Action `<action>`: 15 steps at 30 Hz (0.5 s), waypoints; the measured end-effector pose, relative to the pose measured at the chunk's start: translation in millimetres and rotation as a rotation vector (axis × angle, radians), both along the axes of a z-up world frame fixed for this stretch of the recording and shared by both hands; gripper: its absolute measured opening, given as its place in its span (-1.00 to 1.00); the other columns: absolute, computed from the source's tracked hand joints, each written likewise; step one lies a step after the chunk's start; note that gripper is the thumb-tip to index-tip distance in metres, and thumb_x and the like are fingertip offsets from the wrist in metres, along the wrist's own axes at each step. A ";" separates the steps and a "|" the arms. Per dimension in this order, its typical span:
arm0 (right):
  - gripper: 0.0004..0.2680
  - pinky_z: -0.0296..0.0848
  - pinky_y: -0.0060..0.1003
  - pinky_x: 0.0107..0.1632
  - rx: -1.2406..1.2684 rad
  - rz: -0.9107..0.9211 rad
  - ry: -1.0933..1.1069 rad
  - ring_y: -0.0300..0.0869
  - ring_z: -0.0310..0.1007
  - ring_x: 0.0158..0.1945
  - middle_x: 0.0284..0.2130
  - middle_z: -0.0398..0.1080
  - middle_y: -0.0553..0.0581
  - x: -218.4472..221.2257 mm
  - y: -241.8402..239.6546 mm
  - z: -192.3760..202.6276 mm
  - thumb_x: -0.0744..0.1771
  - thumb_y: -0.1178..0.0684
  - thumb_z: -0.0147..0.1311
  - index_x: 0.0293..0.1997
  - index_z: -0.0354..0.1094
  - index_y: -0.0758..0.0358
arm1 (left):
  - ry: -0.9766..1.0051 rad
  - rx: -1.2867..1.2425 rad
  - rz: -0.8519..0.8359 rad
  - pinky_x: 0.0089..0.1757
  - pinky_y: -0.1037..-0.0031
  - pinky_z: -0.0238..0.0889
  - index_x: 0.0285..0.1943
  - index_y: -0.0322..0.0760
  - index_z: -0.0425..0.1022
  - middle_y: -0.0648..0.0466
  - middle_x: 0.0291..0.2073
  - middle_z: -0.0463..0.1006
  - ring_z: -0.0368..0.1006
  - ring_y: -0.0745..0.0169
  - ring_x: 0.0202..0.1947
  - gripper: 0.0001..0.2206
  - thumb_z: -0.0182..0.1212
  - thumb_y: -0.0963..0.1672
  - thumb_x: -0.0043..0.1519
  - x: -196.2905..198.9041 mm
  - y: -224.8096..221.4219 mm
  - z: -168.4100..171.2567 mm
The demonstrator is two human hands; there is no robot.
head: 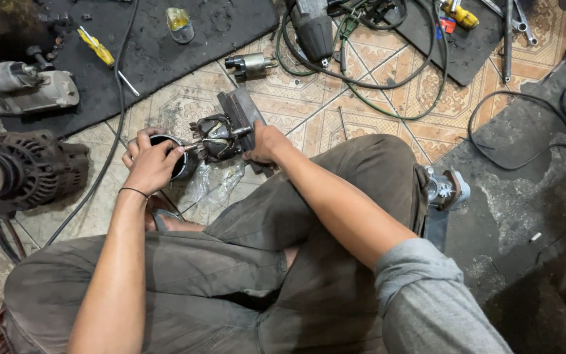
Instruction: The person is filing and assembling components of an alternator, specifically fitting the rotor into the stator and adjusting the parts.
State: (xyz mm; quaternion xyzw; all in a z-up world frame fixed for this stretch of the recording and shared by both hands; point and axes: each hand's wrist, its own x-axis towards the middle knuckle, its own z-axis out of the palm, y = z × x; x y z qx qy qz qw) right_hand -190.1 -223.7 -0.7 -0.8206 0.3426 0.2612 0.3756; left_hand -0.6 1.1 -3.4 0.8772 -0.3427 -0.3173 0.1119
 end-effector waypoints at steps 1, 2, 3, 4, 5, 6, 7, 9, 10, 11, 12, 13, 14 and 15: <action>-0.42 0.45 0.13 0.23 -0.001 0.002 0.000 0.38 0.38 0.22 0.08 0.39 0.57 2.2 -7.3 2.5 0.25 -0.17 0.31 0.24 0.08 0.41 | 0.000 -0.001 0.002 0.32 -0.12 -0.39 0.10 0.04 0.50 0.10 0.40 0.01 -0.14 -0.34 0.41 -0.67 -0.02 0.13 0.40 0.4 -1.3 0.9; -0.39 0.44 0.13 0.24 0.018 -0.012 -0.022 0.35 0.38 0.23 0.09 0.39 0.54 4.6 -14.3 4.8 0.21 -0.18 0.37 0.26 0.11 0.35 | -0.002 0.001 -0.002 0.32 -0.12 -0.38 0.11 0.04 0.51 0.10 0.40 0.01 -0.13 -0.33 0.41 -0.67 -0.02 0.13 0.39 0.9 -2.3 1.5; -0.35 0.42 0.13 0.25 0.040 -0.022 -0.043 0.33 0.39 0.24 0.09 0.40 0.51 6.5 -19.1 6.3 0.18 -0.19 0.44 0.28 0.14 0.29 | -0.002 0.007 -0.002 0.32 -0.12 -0.37 0.12 0.04 0.51 0.10 0.40 0.01 -0.13 -0.33 0.41 -0.66 -0.03 0.13 0.39 0.2 -0.5 2.0; -0.35 0.42 0.13 0.25 0.043 -0.017 -0.042 0.33 0.39 0.24 0.09 0.40 0.51 6.6 -21.6 11.1 0.18 -0.19 0.44 0.28 0.14 0.29 | -0.002 0.010 0.003 0.32 -0.12 -0.37 0.12 0.04 0.51 0.10 0.40 0.01 -0.13 -0.33 0.41 -0.66 -0.03 0.13 0.39 0.4 0.2 2.1; -0.40 0.44 0.11 0.23 0.005 -0.021 -0.094 0.31 0.41 0.21 0.07 0.42 0.47 6.0 -24.9 15.9 0.18 -0.14 0.45 0.26 0.18 0.24 | 0.005 0.006 0.000 0.32 -0.12 -0.36 0.11 0.04 0.51 0.10 0.40 0.01 -0.13 -0.32 0.41 -0.67 -0.03 0.13 0.40 0.4 -0.2 1.9; -0.44 0.46 0.10 0.21 -0.034 -0.025 -0.146 0.29 0.44 0.18 0.04 0.45 0.42 5.3 -28.6 20.8 0.18 -0.09 0.45 0.24 0.22 0.20 | 0.011 0.003 -0.003 0.32 -0.11 -0.36 0.10 0.04 0.51 0.11 0.40 0.01 -0.14 -0.32 0.41 -0.67 -0.04 0.13 0.40 0.3 -1.0 1.8; -0.44 0.46 0.10 0.21 -0.032 -0.024 -0.145 0.29 0.44 0.18 0.04 0.45 0.42 7.0 -29.8 12.3 0.18 -0.09 0.45 0.24 0.22 0.20 | 0.012 0.004 -0.002 0.32 -0.11 -0.36 0.10 0.04 0.51 0.11 0.40 0.01 -0.14 -0.32 0.41 -0.67 -0.04 0.13 0.40 0.2 -1.1 1.8; -0.55 0.51 0.04 0.15 -0.091 0.032 -0.296 0.21 0.50 0.12 -0.10 0.51 0.35 10.2 -32.5 -3.9 0.19 0.05 0.42 0.16 0.33 0.18 | 0.008 0.002 0.002 0.31 -0.11 -0.34 0.11 0.02 0.52 0.08 0.39 0.02 -0.12 -0.33 0.40 -0.67 -0.02 0.12 0.39 0.1 -1.6 2.7; -0.55 0.51 0.04 0.15 -0.090 0.032 -0.295 0.21 0.50 0.12 -0.10 0.51 0.35 9.7 -30.7 8.4 0.19 0.05 0.42 0.16 0.33 0.18 | 0.008 0.003 0.003 0.31 -0.11 -0.34 0.11 0.02 0.52 0.08 0.39 0.02 -0.12 -0.33 0.40 -0.67 -0.02 0.12 0.39 0.6 -0.4 -0.2; -0.55 0.52 0.08 0.16 -0.120 0.033 -0.379 0.25 0.49 0.10 -0.05 0.46 0.38 9.1 -29.1 20.8 0.19 0.11 0.42 0.16 0.31 0.22 | 0.005 0.000 0.001 0.31 -0.11 -0.34 0.11 0.02 0.52 0.08 0.39 0.03 -0.12 -0.34 0.40 -0.67 -0.03 0.12 0.39 1.7 0.3 -3.1; -0.54 0.53 0.12 0.16 -0.150 0.034 -0.462 0.29 0.48 0.08 -0.01 0.41 0.41 8.5 -27.5 33.2 0.18 0.17 0.42 0.16 0.30 0.27 | 0.002 -0.004 -0.002 0.31 -0.11 -0.34 0.11 0.02 0.52 0.08 0.39 0.03 -0.12 -0.34 0.40 -0.66 -0.03 0.12 0.40 2.8 0.9 -6.1; -0.54 0.53 0.12 0.16 -0.150 0.033 -0.461 0.29 0.48 0.08 -0.01 0.41 0.41 8.4 -30.9 23.5 0.18 0.17 0.42 0.16 0.30 0.27 | 0.003 -0.003 -0.003 0.31 -0.11 -0.34 0.11 0.02 0.52 0.08 0.39 0.03 -0.12 -0.34 0.40 -0.66 -0.03 0.12 0.40 1.3 -0.2 -3.6; -0.60 0.54 0.10 0.12 -0.152 0.097 -0.431 0.26 0.51 0.04 -0.09 0.43 0.36 8.5 -34.1 13.8 0.18 0.15 0.42 0.08 0.37 0.28 | 0.008 -0.001 -0.006 0.31 -0.10 -0.35 0.10 0.01 0.52 0.09 0.39 0.03 -0.13 -0.34 0.40 -0.67 -0.03 0.12 0.40 0.0 -1.2 -0.9; -0.66 0.56 0.07 0.08 -0.154 0.166 -0.404 0.24 0.53 -0.01 -0.17 0.45 0.30 11.0 -37.1 4.5 0.18 0.14 0.43 0.00 0.45 0.29 | 0.011 0.002 -0.004 0.31 -0.09 -0.35 0.09 0.01 0.52 0.10 0.38 0.03 -0.13 -0.34 0.40 -0.67 -0.02 0.11 0.40 0.0 -1.3 2.3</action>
